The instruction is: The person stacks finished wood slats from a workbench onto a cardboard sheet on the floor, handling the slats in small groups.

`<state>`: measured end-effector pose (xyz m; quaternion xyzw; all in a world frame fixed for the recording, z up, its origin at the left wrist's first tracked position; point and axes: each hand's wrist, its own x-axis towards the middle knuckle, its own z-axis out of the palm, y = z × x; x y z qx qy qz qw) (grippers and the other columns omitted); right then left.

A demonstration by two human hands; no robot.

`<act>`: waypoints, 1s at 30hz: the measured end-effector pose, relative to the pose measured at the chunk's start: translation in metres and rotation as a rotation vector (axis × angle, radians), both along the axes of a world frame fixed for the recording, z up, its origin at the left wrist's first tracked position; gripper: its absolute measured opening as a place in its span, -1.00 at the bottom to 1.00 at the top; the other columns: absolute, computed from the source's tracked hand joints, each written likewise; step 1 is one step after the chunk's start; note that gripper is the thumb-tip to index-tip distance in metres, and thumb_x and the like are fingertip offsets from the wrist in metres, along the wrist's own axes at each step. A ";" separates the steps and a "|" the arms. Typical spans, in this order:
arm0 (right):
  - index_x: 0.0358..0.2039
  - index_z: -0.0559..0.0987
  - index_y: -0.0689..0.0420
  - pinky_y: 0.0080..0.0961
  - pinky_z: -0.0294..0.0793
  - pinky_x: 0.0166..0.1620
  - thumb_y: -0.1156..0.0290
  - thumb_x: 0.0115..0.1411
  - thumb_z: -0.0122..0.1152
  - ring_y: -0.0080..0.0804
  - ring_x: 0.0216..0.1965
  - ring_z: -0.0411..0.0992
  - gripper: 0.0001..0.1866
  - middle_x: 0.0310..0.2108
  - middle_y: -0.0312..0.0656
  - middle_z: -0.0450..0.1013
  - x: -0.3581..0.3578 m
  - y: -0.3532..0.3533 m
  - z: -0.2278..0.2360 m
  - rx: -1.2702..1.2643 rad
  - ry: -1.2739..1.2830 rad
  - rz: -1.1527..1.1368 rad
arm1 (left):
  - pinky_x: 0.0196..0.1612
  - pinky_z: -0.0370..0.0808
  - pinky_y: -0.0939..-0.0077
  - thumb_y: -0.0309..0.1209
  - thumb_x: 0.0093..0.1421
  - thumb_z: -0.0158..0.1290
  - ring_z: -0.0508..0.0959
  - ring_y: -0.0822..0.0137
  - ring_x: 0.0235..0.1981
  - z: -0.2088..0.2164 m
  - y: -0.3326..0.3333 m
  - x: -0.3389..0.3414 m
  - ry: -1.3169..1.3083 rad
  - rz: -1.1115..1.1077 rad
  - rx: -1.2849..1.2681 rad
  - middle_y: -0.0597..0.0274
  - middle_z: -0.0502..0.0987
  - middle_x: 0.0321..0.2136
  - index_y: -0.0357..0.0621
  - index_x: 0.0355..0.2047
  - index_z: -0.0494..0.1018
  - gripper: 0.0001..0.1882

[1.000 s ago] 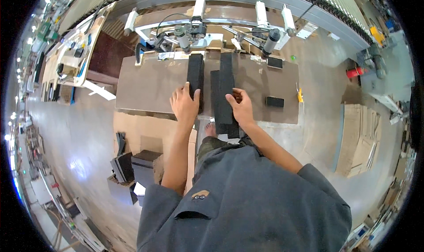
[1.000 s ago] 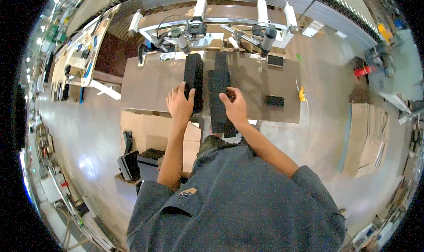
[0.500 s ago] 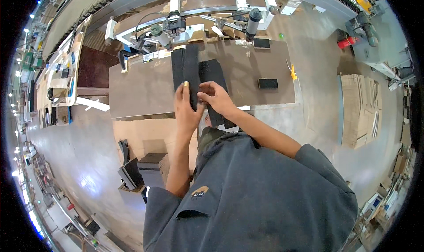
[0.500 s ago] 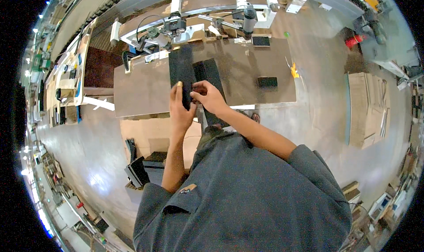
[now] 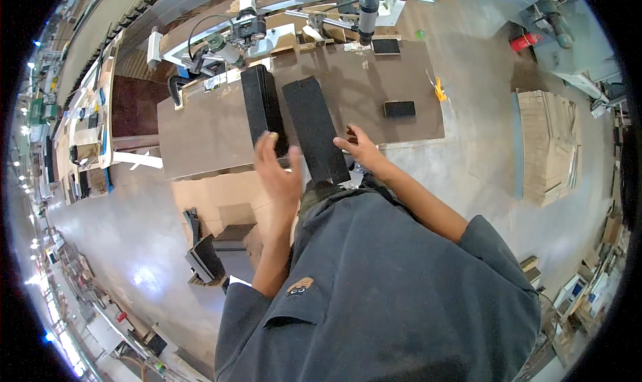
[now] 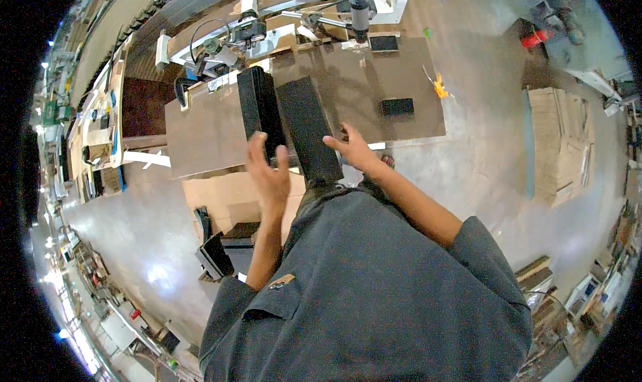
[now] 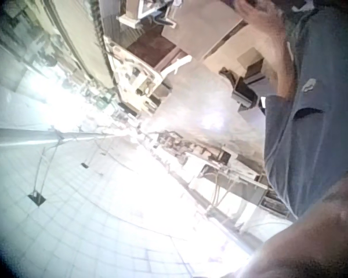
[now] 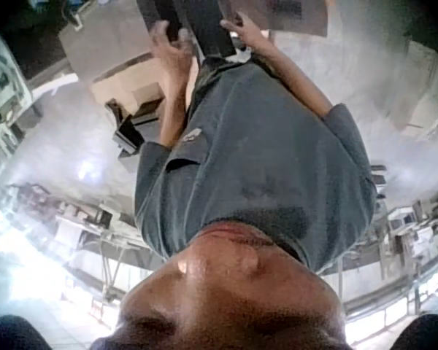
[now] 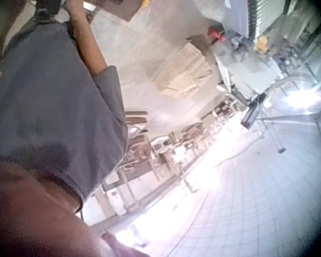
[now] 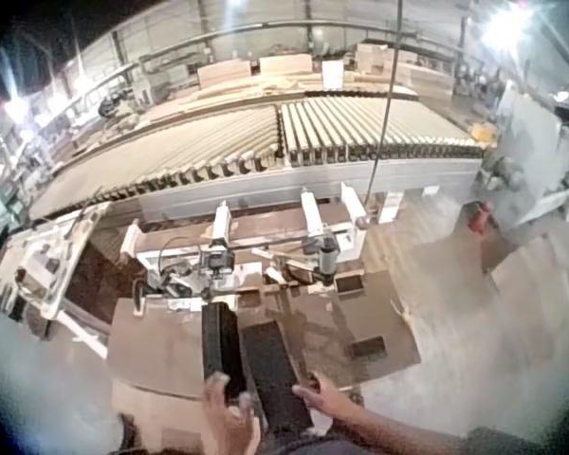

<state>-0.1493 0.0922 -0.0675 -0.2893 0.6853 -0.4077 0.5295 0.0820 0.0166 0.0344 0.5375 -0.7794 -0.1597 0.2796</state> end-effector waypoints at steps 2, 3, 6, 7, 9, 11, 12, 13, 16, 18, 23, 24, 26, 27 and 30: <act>0.51 0.17 0.38 -0.11 0.28 0.44 -0.21 0.27 0.41 0.14 0.42 0.30 0.12 0.44 0.33 0.22 0.011 0.000 -0.001 -0.018 -0.035 0.108 | 0.43 0.24 -0.08 -0.12 0.35 0.25 0.32 -0.24 0.38 -0.015 0.023 -0.011 0.055 -0.013 0.188 -0.28 0.35 0.34 -0.35 0.36 0.31 -0.26; 0.51 0.17 0.38 -0.11 0.28 0.44 -0.21 0.27 0.41 0.14 0.42 0.30 0.12 0.44 0.33 0.22 0.017 0.003 -0.003 -0.018 -0.045 0.105 | 0.43 0.25 -0.06 -0.08 0.35 0.25 0.32 -0.25 0.37 -0.026 0.031 -0.015 0.017 0.035 0.276 -0.30 0.36 0.32 -0.37 0.36 0.31 -0.24; 0.51 0.15 0.38 -0.04 0.12 0.52 -0.13 0.30 0.38 0.25 0.51 0.12 0.07 0.46 0.37 0.17 0.030 0.007 -0.010 -0.183 0.242 0.257 | 0.43 0.27 -0.02 0.01 0.39 0.20 0.35 -0.28 0.36 -0.071 0.037 -0.005 0.048 0.061 0.463 -0.36 0.37 0.31 -0.42 0.41 0.23 -0.14; 0.51 0.15 0.38 -0.04 0.12 0.52 -0.13 0.30 0.38 0.25 0.51 0.12 0.07 0.46 0.37 0.17 0.030 0.009 -0.021 -0.176 0.247 0.249 | 0.43 0.27 -0.01 0.04 0.40 0.17 0.36 -0.27 0.36 -0.077 0.036 -0.009 0.131 0.040 0.538 -0.39 0.37 0.32 -0.44 0.43 0.20 -0.12; 0.48 0.17 0.39 -0.09 0.24 0.46 -0.14 0.29 0.40 0.17 0.43 0.27 0.06 0.41 0.31 0.27 0.035 0.011 -0.040 -0.197 0.324 0.177 | 0.41 0.31 0.05 0.07 0.45 0.12 0.40 -0.21 0.34 -0.095 0.032 -0.013 0.207 -0.023 0.621 -0.35 0.38 0.32 -0.47 0.45 0.16 -0.10; 0.47 0.19 0.37 -0.12 0.30 0.41 -0.13 0.28 0.43 0.11 0.37 0.33 0.05 0.37 0.26 0.32 0.036 -0.007 -0.030 -0.221 0.131 0.189 | 0.27 0.49 0.10 0.07 0.47 0.10 0.50 -0.08 0.26 -0.120 0.030 -0.003 0.597 0.109 0.921 -0.22 0.44 0.29 -0.43 0.46 0.17 -0.13; 0.46 0.21 0.35 -0.15 0.35 0.36 -0.13 0.26 0.45 0.05 0.32 0.40 0.04 0.32 0.22 0.38 0.030 -0.012 -0.034 -0.223 -0.044 0.178 | 0.27 0.49 0.10 0.07 0.47 0.10 0.50 -0.08 0.26 -0.120 0.028 -0.008 0.598 0.106 0.926 -0.22 0.44 0.29 -0.43 0.46 0.17 -0.13; 0.46 0.21 0.35 -0.15 0.35 0.36 -0.13 0.26 0.45 0.05 0.32 0.40 0.04 0.32 0.22 0.38 0.028 -0.015 -0.037 -0.220 -0.042 0.176 | 0.14 0.55 0.13 0.09 0.46 0.09 0.54 0.00 0.18 -0.120 0.026 -0.012 0.701 0.128 1.072 -0.13 0.47 0.24 -0.33 0.44 0.22 -0.17; 0.45 0.28 0.25 -0.21 0.46 0.24 -0.09 0.24 0.48 -0.10 0.18 0.50 -0.02 0.21 0.05 0.48 0.037 -0.020 -0.019 -0.067 -0.377 -0.054 | -0.14 0.69 0.16 0.14 0.43 0.03 0.63 0.15 0.01 -0.123 0.023 -0.012 0.907 0.174 1.378 0.11 0.56 0.09 -0.03 0.37 0.33 -0.31; 0.45 0.27 0.25 -0.22 0.47 0.24 -0.09 0.24 0.47 -0.12 0.18 0.49 -0.02 0.22 0.04 0.48 0.032 -0.023 -0.052 -0.068 -0.401 -0.038 | -0.14 0.69 0.14 0.11 0.42 0.05 0.63 0.14 0.01 -0.126 0.023 -0.013 0.951 0.193 1.435 0.10 0.55 0.11 -0.02 0.41 0.29 -0.29; 0.46 0.28 0.25 -0.22 0.47 0.25 -0.10 0.21 0.48 -0.14 0.20 0.49 0.00 0.23 0.03 0.47 0.033 -0.021 -0.054 -0.111 -0.504 0.022 | 0.06 0.62 0.09 0.03 0.36 0.12 0.56 0.11 0.15 -0.128 0.029 0.001 0.973 0.142 1.383 0.08 0.46 0.24 -0.01 0.50 0.13 -0.18; 0.44 0.29 0.27 -0.22 0.48 0.25 -0.10 0.20 0.49 -0.15 0.19 0.49 0.00 0.22 0.03 0.48 0.031 -0.017 -0.055 -0.089 -0.464 0.039 | 0.18 0.54 0.08 0.00 0.34 0.13 0.50 0.10 0.22 -0.130 0.032 0.002 0.945 0.113 1.328 0.07 0.41 0.28 -0.02 0.52 0.08 -0.14; 0.43 0.30 0.29 -0.23 0.48 0.24 -0.09 0.19 0.50 -0.16 0.18 0.50 0.00 0.20 0.02 0.49 0.028 -0.007 -0.058 -0.064 -0.421 0.049 | 0.29 0.46 0.07 -0.02 0.33 0.15 0.44 0.08 0.29 -0.131 0.039 0.004 0.914 0.079 1.281 0.06 0.37 0.33 -0.03 0.54 0.04 -0.10; 0.41 0.33 0.31 -0.22 0.48 0.25 -0.07 0.17 0.53 -0.15 0.19 0.49 0.00 0.23 0.05 0.46 0.030 -0.004 -0.059 -0.001 -0.285 0.034 | 0.34 0.40 0.08 -0.03 0.32 0.16 0.40 0.08 0.32 -0.130 0.042 0.008 0.887 0.040 1.287 0.04 0.35 0.34 -0.03 0.55 0.02 -0.09; 0.45 0.22 0.33 -0.22 0.30 0.37 -0.06 0.14 0.53 -0.11 0.33 0.33 0.08 0.34 0.11 0.30 0.022 -0.001 -0.016 0.105 -0.365 0.103 | 0.36 0.39 0.14 -0.02 0.34 0.17 0.40 0.10 0.34 -0.133 0.042 0.024 0.921 0.023 1.318 0.07 0.37 0.35 0.01 0.55 0.05 -0.11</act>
